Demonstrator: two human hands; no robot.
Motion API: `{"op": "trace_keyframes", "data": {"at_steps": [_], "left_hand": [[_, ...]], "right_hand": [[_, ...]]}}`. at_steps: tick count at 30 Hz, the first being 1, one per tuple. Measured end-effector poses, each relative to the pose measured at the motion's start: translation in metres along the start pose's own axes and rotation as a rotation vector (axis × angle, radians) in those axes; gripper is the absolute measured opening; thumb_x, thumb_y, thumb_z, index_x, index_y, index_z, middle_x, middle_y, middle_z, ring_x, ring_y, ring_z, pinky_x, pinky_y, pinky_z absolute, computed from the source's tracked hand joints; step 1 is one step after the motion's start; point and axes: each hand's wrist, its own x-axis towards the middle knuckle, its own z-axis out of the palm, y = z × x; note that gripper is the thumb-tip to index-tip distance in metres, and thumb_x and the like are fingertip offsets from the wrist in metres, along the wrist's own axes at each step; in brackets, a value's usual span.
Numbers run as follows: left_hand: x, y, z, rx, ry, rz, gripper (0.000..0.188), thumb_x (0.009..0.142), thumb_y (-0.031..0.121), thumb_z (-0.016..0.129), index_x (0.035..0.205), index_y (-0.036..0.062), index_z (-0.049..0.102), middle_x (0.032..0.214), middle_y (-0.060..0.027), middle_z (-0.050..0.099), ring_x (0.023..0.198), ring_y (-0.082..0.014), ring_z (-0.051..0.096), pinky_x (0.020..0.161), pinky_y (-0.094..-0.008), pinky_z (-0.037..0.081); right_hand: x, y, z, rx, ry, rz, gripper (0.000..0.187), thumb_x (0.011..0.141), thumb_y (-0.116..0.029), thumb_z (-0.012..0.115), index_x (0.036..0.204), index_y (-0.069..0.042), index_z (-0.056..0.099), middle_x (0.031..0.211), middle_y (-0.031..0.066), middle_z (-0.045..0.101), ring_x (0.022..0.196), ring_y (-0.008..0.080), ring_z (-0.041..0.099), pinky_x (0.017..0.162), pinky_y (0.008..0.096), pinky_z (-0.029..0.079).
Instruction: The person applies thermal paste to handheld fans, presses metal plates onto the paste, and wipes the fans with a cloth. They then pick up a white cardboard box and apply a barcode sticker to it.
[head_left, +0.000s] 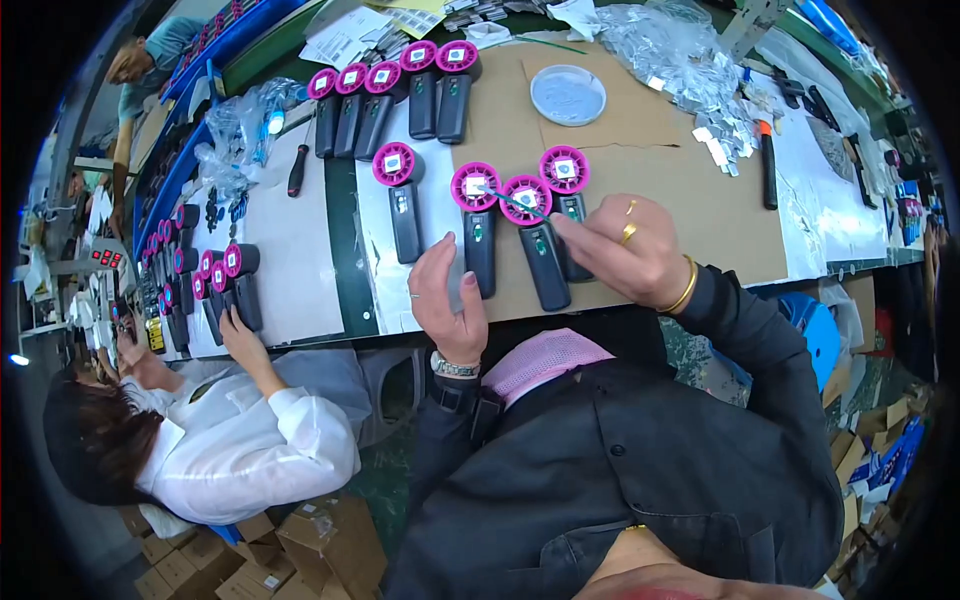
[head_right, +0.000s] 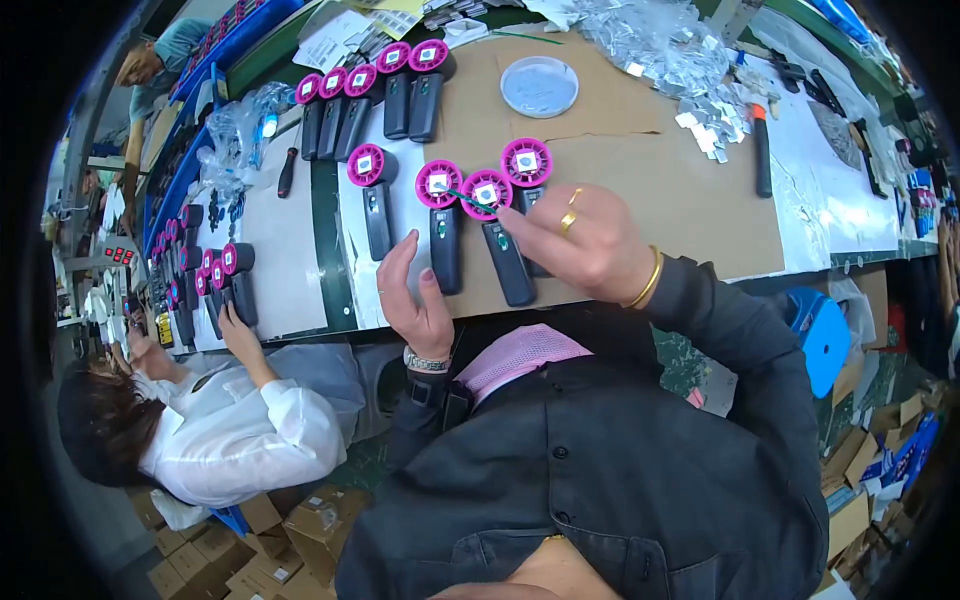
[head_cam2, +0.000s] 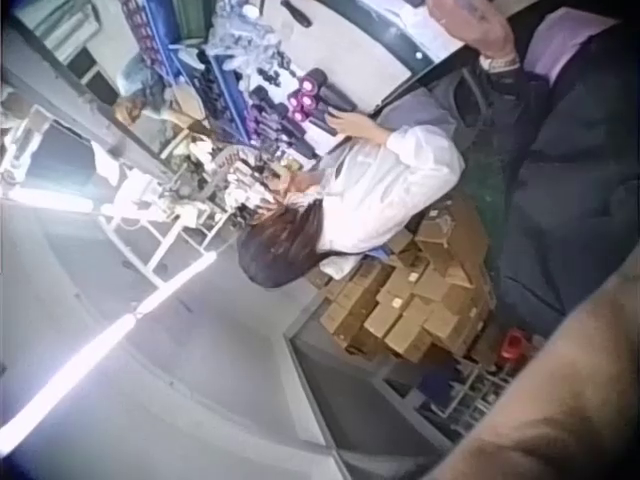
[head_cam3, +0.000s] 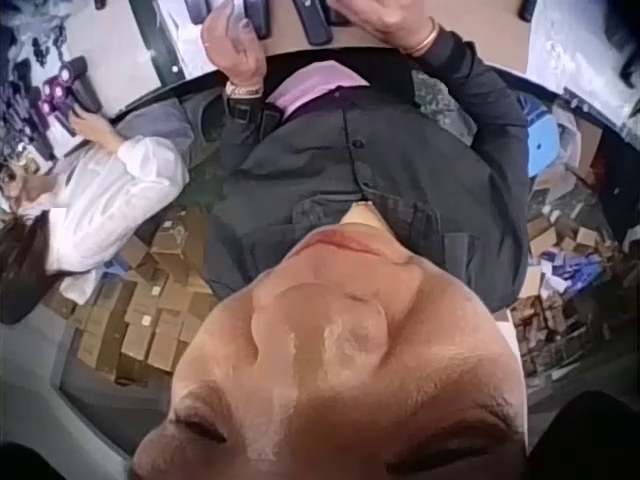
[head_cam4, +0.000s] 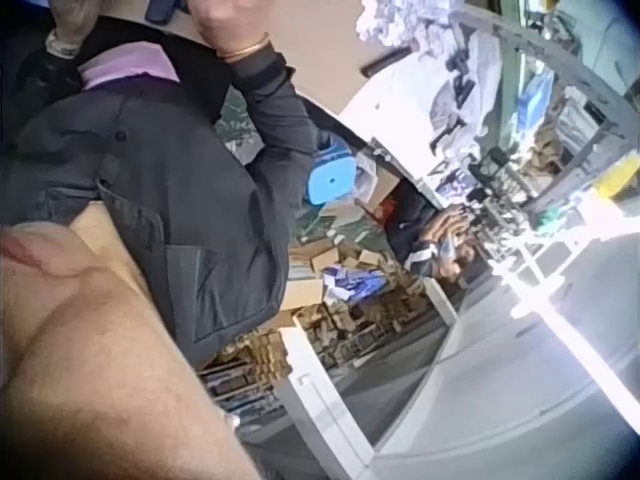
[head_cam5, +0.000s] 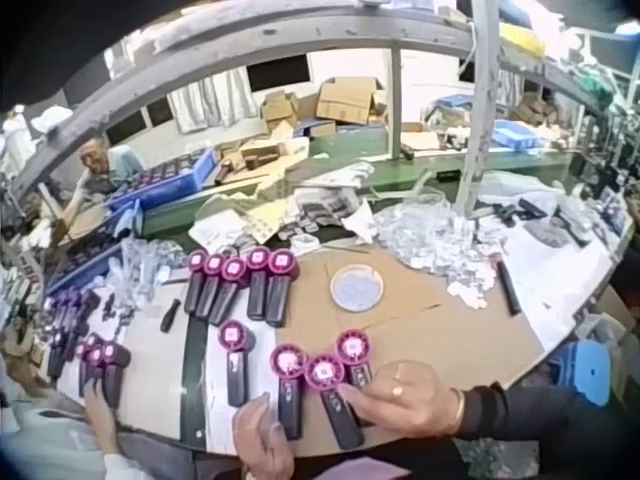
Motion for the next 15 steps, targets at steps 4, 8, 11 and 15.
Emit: {"op": "trace_keyframes", "data": {"at_steps": [4, 8, 11, 15], "left_hand": [[0.000, 0.000, 0.000, -0.011, 0.002, -0.006, 0.034, 0.098, 0.008, 0.063, 0.130, -0.0039, 0.064, 0.130, -0.0206, 0.070, 0.118, -0.0390, 0.065, 0.104, -0.0464, 0.049], [-0.001, -0.002, 0.000, -0.028, 0.007, -0.008, 0.033, 0.098, 0.008, 0.063, 0.129, -0.0039, 0.065, 0.129, -0.0206, 0.070, 0.117, -0.0391, 0.065, 0.104, -0.0465, 0.049], [-0.001, -0.002, 0.001, -0.043, 0.011, -0.011, 0.032, 0.098, 0.008, 0.063, 0.128, -0.0039, 0.065, 0.129, -0.0207, 0.070, 0.117, -0.0391, 0.065, 0.104, -0.0465, 0.049], [-0.001, -0.004, -0.001, -0.056, 0.006, -0.010, 0.032, 0.098, 0.008, 0.063, 0.127, -0.0041, 0.065, 0.128, -0.0210, 0.071, 0.118, -0.0390, 0.065, 0.104, -0.0465, 0.049]], "right_hand": [[-0.001, -0.002, 0.014, -0.107, -0.096, -0.110, 0.042, 0.067, -0.003, 0.075, 0.109, 0.002, 0.077, 0.075, 0.0030, 0.051, 0.065, 0.0183, 0.058, 0.054, 0.0341, 0.046], [0.005, -0.002, 0.021, -0.142, -0.103, -0.154, 0.044, 0.067, -0.003, 0.073, 0.110, 0.003, 0.076, 0.077, 0.0033, 0.050, 0.067, 0.0177, 0.058, 0.056, 0.0334, 0.048], [0.005, -0.003, 0.024, -0.144, -0.133, -0.154, 0.043, 0.068, -0.004, 0.072, 0.110, 0.004, 0.075, 0.080, 0.0036, 0.051, 0.070, 0.0174, 0.059, 0.058, 0.0331, 0.049], [0.006, -0.007, 0.022, -0.160, -0.240, -0.160, 0.044, 0.067, -0.005, 0.070, 0.110, 0.005, 0.074, 0.082, 0.0044, 0.052, 0.073, 0.0182, 0.060, 0.061, 0.0333, 0.052]]}}
